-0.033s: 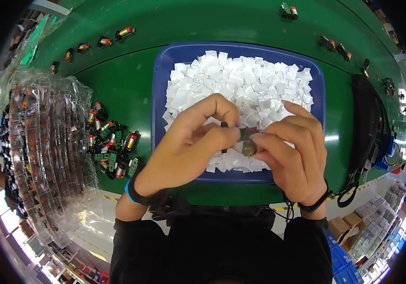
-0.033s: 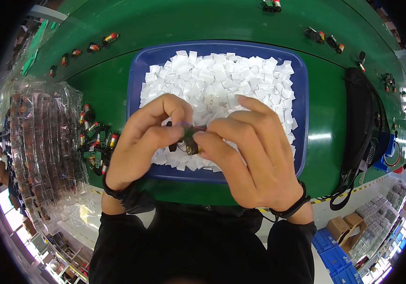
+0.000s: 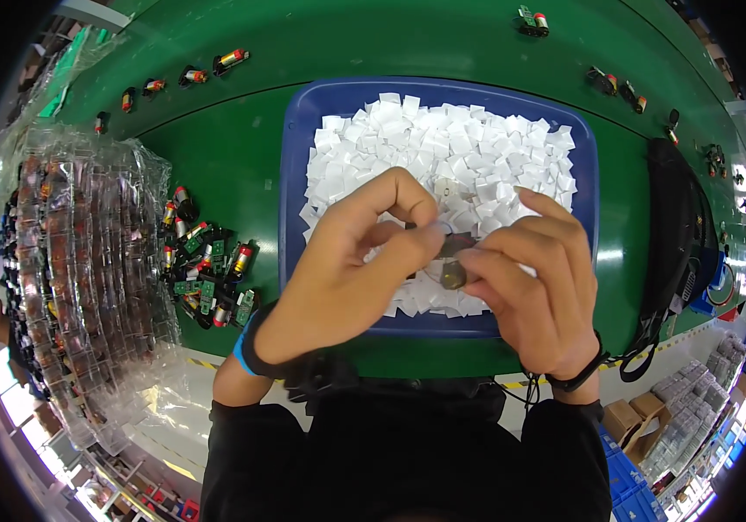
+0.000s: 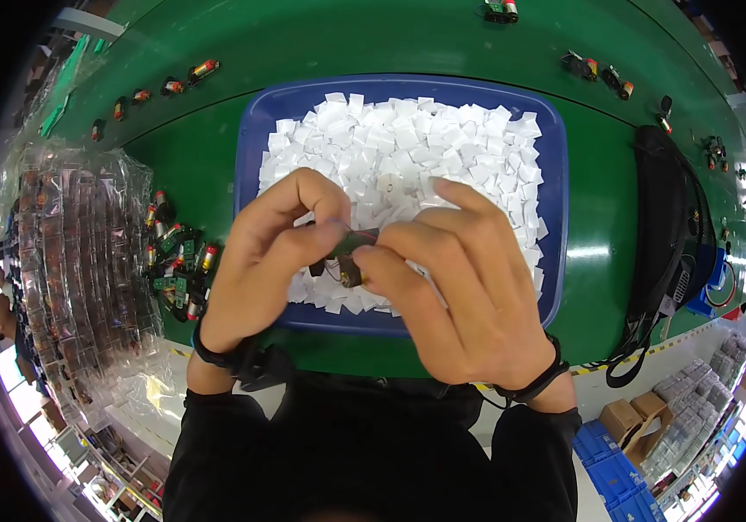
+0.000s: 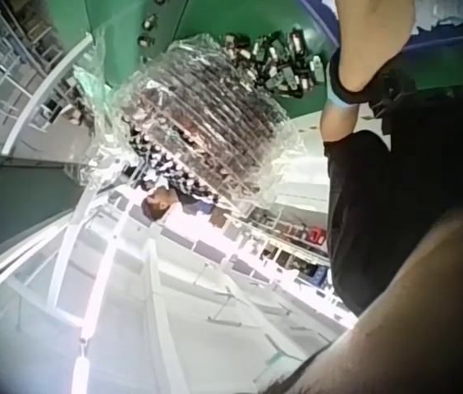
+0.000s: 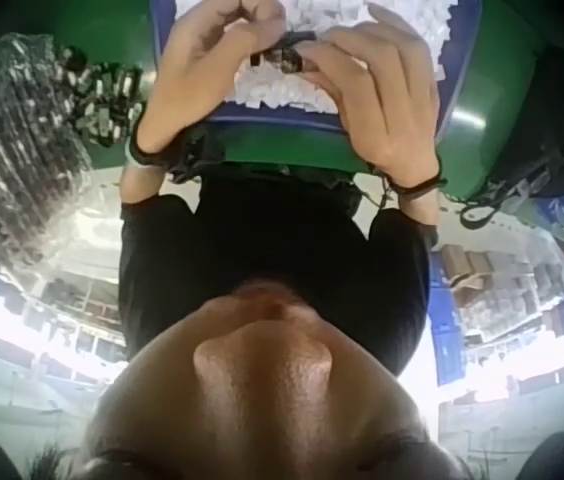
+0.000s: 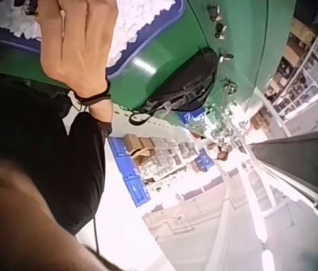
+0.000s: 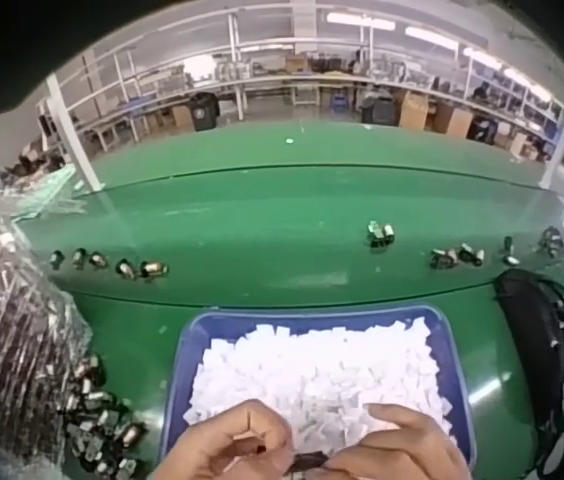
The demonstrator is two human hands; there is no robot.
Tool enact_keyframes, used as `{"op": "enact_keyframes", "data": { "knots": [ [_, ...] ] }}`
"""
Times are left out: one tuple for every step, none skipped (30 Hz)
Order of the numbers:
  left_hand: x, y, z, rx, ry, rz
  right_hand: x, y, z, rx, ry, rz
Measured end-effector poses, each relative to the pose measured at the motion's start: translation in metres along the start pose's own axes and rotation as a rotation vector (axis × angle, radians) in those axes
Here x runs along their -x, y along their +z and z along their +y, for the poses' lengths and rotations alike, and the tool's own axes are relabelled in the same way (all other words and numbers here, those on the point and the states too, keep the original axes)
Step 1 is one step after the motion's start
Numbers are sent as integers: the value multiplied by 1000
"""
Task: The person assembles electronic components by fitting batteries and circuit boards together, placing the finished units onto a green workbench. After repeating this process several times, they pick up a fallen component from the floor and return to the assembly task.
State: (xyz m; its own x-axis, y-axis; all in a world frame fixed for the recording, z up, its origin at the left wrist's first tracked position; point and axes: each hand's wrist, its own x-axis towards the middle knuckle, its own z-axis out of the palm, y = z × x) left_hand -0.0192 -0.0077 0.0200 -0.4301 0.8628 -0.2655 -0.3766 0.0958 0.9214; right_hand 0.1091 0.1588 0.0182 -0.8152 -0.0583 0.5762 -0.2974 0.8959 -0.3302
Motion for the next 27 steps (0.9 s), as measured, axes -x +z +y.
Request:
{"op": "enact_keyframes", "data": {
  "knots": [
    [-1,4,-3,-98,29,62,0,2,-1,8,-27,-9],
    [-1,9,-5,-196,58,124,0,3,-1,16,-54,-18],
    [-1,10,-6,-293,86,187,-2,4,-2,12,-57,-21],
    [-1,9,-6,-292,86,191,-2,4,-3,12,-62,-20],
    [-1,8,-5,-242,84,170,-2,5,-4,11,-66,-20],
    [-1,6,-4,-192,83,148,-2,5,-5,9,-71,-20],
    [-1,6,-3,-141,83,127,-2,5,-6,6,-74,-23],
    [0,6,-2,-140,82,132,-1,5,-8,1,-54,-30],
    [-1,6,1,-73,48,122,0,4,-8,3,-31,-37],
    [-1,6,3,-7,14,111,0,4,-9,5,-7,-43],
    [-2,6,4,59,-20,99,0,3,-8,8,-7,-45],
    [-1,5,4,61,-19,96,-1,1,-6,16,-9,-28],
    [1,3,4,11,-18,83,-2,0,-4,23,-10,-11],
    [5,1,4,-38,-18,72,-3,-2,-3,29,-13,7],
    [7,1,4,-88,-17,62,-4,-2,-2,32,-12,5],
    [7,1,2,-86,-17,60,-4,-2,-2,43,-14,12],
    [6,0,-2,-162,18,60,-5,-1,-3,53,-15,19],
    [5,0,-6,-239,53,60,-6,-1,-3,63,-18,26],
    [5,1,-8,-315,88,62,-6,-2,-4,62,-18,24],
    [6,2,-8,-312,87,64,-7,-3,-6,68,-13,20],
    [6,3,-7,-309,78,70,-8,-5,-7,75,-8,17],
    [7,4,-6,-306,69,75,-9,-5,-9,81,-3,13],
    [8,5,-6,-303,60,81,-9,-5,-9,80,-4,11],
    [8,5,-6,-302,60,79,-9,-4,-9,99,-5,15],
    [8,4,-6,-324,108,65,-9,-4,-10,118,-6,20],
    [9,3,-7,-345,155,50,-9,-4,-10,137,-7,24],
    [8,3,-7,-366,202,35,-10,-4,-10,139,-5,24]
  ]
}}
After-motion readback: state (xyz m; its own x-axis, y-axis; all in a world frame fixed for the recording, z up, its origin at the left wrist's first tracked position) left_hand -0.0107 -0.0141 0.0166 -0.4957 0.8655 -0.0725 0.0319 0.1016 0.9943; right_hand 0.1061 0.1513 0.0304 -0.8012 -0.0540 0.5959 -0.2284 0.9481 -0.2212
